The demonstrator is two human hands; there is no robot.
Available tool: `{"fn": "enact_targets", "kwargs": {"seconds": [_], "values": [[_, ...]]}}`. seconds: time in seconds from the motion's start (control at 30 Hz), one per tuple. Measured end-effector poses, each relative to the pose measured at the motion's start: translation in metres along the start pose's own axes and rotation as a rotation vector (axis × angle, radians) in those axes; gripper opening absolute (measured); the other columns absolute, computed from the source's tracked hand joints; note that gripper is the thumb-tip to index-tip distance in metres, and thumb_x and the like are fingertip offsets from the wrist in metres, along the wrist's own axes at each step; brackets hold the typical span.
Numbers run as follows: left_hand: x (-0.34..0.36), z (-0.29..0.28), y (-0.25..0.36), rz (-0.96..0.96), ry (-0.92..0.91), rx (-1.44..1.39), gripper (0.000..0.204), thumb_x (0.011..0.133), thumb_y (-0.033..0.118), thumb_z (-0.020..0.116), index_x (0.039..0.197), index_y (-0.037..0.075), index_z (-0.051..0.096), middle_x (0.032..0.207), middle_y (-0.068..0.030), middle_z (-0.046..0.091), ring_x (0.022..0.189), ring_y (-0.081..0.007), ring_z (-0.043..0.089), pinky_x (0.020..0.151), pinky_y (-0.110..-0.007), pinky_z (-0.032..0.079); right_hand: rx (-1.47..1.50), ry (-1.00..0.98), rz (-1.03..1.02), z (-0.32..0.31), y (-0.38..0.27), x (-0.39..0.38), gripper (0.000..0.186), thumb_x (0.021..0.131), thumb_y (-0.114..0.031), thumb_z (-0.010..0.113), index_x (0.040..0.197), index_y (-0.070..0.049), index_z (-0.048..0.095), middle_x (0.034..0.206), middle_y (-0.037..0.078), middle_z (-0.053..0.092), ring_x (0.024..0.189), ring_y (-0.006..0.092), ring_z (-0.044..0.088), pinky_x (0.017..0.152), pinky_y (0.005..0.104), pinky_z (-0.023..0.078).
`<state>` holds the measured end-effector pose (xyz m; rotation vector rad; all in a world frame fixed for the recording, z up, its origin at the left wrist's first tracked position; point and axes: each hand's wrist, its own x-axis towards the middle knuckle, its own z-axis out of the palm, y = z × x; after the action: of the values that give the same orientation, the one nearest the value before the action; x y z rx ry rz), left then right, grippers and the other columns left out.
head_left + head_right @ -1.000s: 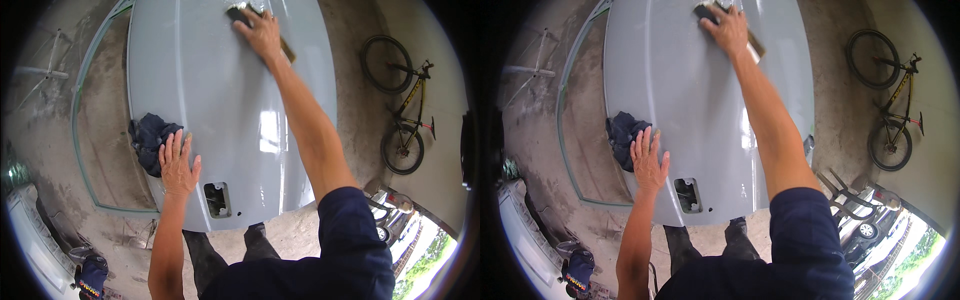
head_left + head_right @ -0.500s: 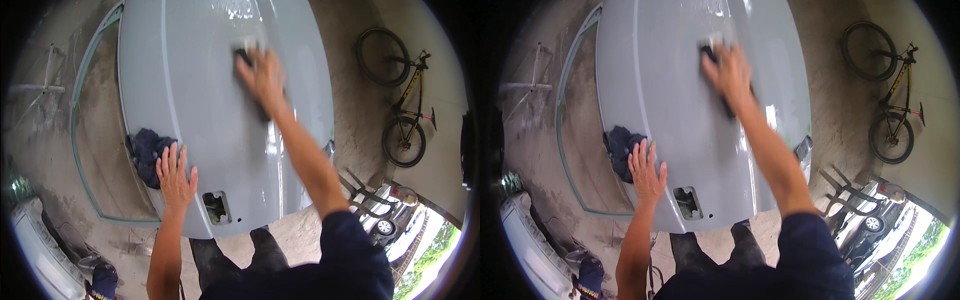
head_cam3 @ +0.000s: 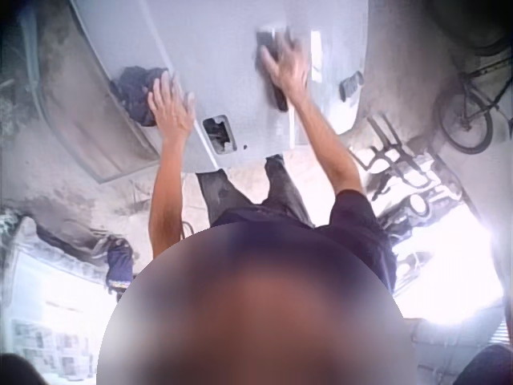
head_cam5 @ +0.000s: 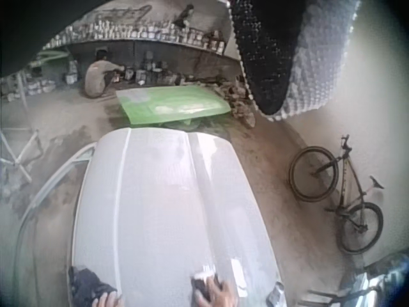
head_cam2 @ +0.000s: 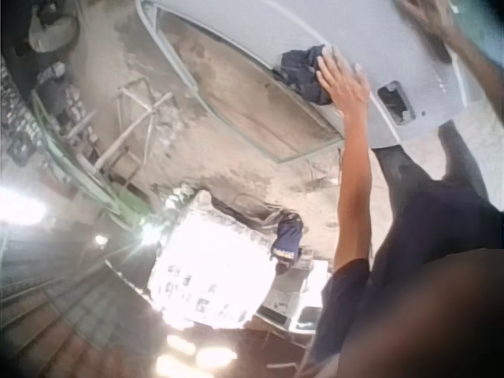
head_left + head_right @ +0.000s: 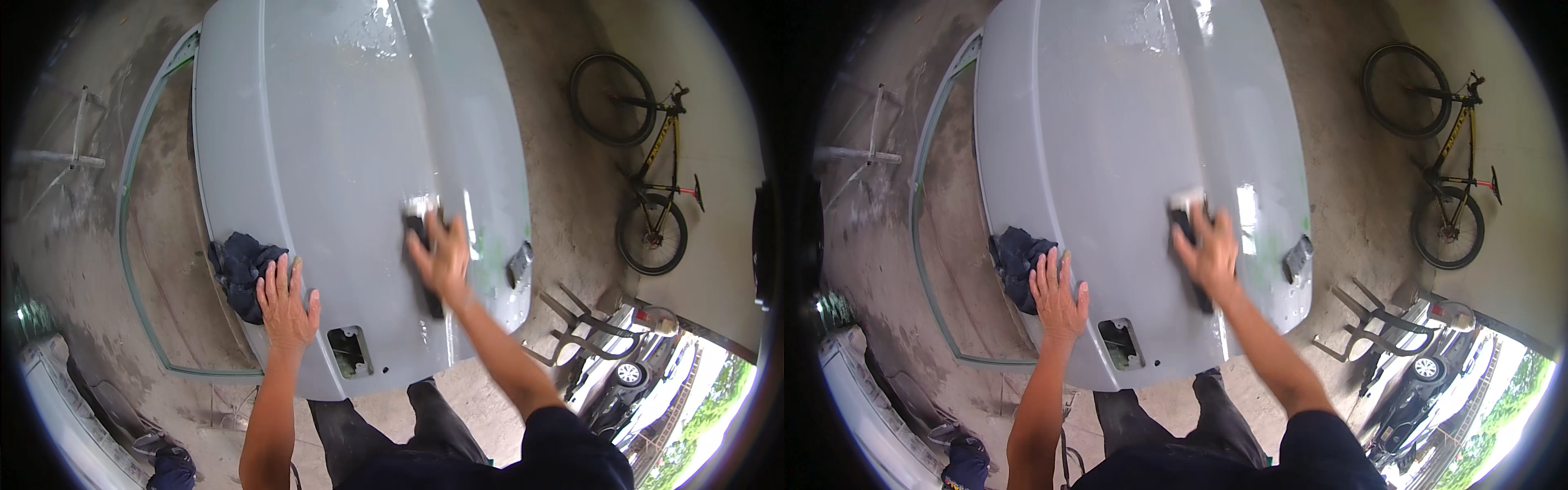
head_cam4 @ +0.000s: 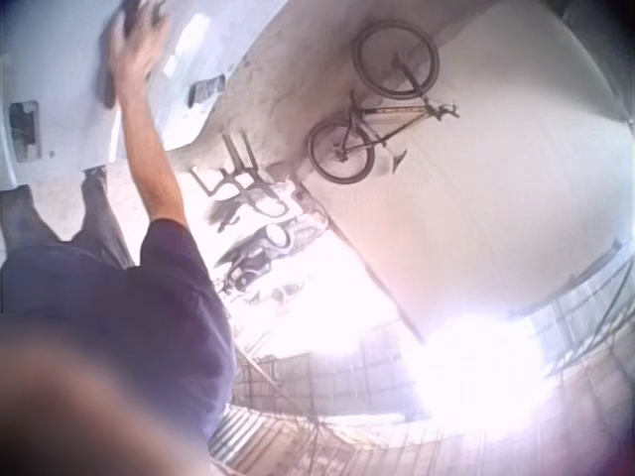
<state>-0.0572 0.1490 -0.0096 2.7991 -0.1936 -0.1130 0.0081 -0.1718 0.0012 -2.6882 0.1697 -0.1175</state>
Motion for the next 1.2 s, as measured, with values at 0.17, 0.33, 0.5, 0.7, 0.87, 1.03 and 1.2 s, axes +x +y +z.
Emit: {"fn": "enact_targets", "kwargs": {"seconds": [0.17,0.33,0.5,0.7,0.87,1.03,1.2], "values": [[-0.005,0.012,-0.005,0.0,0.034,-0.01,0.066,0.104,0.04,0.059,0.161,0.006,0.052,0.173,-0.0171,0.041,0.16,-0.0404,0.034,0.131,-0.059,0.021,0.037,0.129,-0.252,0.047,-0.021,0.244,0.051,0.096,-0.049,0.073,0.134,-0.015,0.073,0.121,0.026,0.064,0.109,0.048,0.064,0.09,0.0563,0.056],[-0.004,0.008,-0.003,0.012,0.064,-0.012,0.067,0.103,0.038,0.06,0.162,0.007,0.051,0.174,-0.0157,0.04,0.161,-0.0388,0.033,0.132,-0.058,0.021,0.062,0.19,-0.306,0.044,-0.048,0.182,0.052,0.097,-0.047,0.075,0.139,-0.017,0.072,0.108,0.023,0.063,0.101,0.0432,0.063,0.087,0.0526,0.054],[0.001,-0.001,0.0,0.024,0.065,-0.008,0.068,0.102,0.037,0.062,0.163,0.009,0.051,0.174,-0.0134,0.04,0.161,-0.0367,0.034,0.132,-0.056,0.023,0.002,-0.209,-0.357,-0.023,-0.041,-0.069,0.069,0.083,-0.044,0.091,0.146,-0.023,0.073,0.11,0.017,0.068,0.096,0.0353,0.069,0.075,0.0492,0.063],[-0.002,0.007,-0.006,0.012,0.059,-0.055,0.068,0.103,0.039,0.063,0.164,0.011,0.051,0.174,-0.0118,0.04,0.161,-0.0347,0.034,0.132,-0.054,0.024,0.132,0.022,-0.47,0.043,-0.057,0.119,0.052,0.089,-0.042,0.083,0.135,-0.018,0.077,0.114,0.017,0.07,0.108,0.0388,0.07,0.088,0.0481,0.06],[-0.006,0.013,-0.008,0.014,0.093,-0.037,0.069,0.103,0.04,0.062,0.166,0.014,0.048,0.175,-0.009,0.04,0.161,-0.0319,0.035,0.132,-0.053,0.025,0.104,0.236,-0.497,0.083,-0.099,0.236,0.052,0.092,-0.046,0.079,0.137,-0.019,0.076,0.12,0.02,0.067,0.11,0.0414,0.067,0.093,0.0517,0.056],[-0.001,0.003,-0.004,0.014,0.067,-0.071,0.07,0.103,0.038,0.061,0.166,0.012,0.047,0.175,-0.0112,0.039,0.16,-0.0353,0.035,0.132,-0.055,0.023,0.103,-0.144,-0.396,0.017,-0.081,-0.023,0.054,0.083,-0.031,0.087,0.136,-0.021,0.076,0.108,0.016,0.066,0.095,0.0357,0.067,0.073,0.0487,0.061],[-0.002,0.002,-0.005,0.006,0.053,-0.023,0.07,0.104,0.041,0.061,0.167,0.015,0.047,0.176,-0.0086,0.039,0.161,-0.0302,0.034,0.133,-0.052,0.024,0.091,-0.301,-0.63,-0.001,-0.05,-0.071,0.066,0.079,-0.039,0.09,0.143,-0.031,0.075,0.115,0.012,0.068,0.096,0.0335,0.07,0.068,0.044,0.064]]}}
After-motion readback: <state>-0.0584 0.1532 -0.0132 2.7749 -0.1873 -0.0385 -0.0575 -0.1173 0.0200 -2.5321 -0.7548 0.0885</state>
